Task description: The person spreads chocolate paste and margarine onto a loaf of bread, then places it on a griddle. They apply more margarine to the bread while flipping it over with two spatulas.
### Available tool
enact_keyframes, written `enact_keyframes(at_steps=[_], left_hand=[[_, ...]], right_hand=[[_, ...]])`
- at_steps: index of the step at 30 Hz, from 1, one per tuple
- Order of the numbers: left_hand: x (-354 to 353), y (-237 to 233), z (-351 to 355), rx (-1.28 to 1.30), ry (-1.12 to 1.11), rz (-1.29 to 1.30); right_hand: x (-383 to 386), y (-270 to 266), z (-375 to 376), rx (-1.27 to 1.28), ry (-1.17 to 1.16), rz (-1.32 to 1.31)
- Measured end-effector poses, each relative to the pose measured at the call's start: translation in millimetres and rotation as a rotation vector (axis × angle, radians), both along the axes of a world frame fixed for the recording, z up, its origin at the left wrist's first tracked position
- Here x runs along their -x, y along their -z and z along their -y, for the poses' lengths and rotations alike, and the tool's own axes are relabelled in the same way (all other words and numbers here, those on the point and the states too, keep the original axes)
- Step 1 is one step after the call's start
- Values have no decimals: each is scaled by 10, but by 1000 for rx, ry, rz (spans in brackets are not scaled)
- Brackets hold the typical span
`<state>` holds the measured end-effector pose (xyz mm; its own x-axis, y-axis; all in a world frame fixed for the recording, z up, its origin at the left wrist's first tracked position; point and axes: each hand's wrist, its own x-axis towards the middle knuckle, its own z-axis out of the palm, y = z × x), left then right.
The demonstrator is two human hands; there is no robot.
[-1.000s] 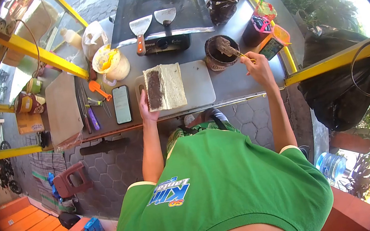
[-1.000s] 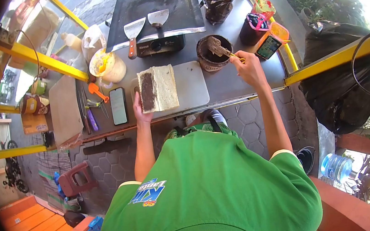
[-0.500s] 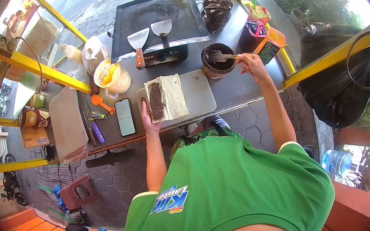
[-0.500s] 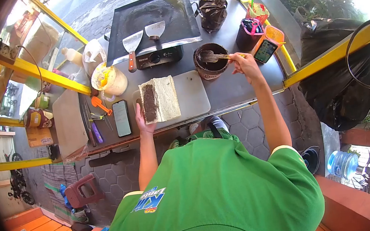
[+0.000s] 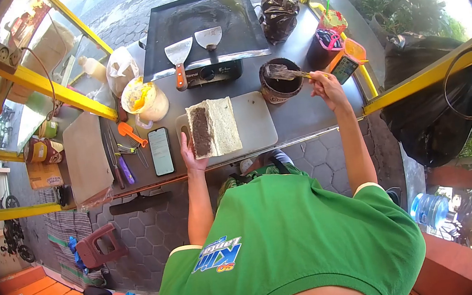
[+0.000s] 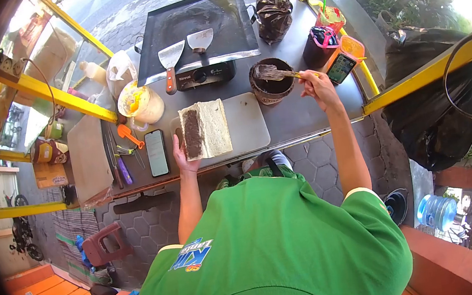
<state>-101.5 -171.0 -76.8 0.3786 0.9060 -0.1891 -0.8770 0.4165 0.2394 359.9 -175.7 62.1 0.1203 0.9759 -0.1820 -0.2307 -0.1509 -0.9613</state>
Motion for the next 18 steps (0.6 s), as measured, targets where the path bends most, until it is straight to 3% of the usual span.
enact_keyframes(at_steps=[3,7,11,14,16,17,18], left_hand=[[-102,-221,67,80,-94,-87],[-41,-178,19,-76,-37,-75],[-38,-244,-33,-99,-20,-80],[-82,-352,-9,-99,-14,-104],[-104,-397,14,-78,-30,-115],[-116,-418,20,-89,-27,-98],[-118,-420,23,-101,-25,-81]], right_hand=[[32,70,175,16,-10,-62],[415,73,304,-12,-122,-139],[1075,-18,258,29,-395,175],[1503,192,93,-33,-410,189],[1731,360,38,-197,-301,467],[1747,388,76,-194,-308,465],[1772,393,156,-365,-374,695]])
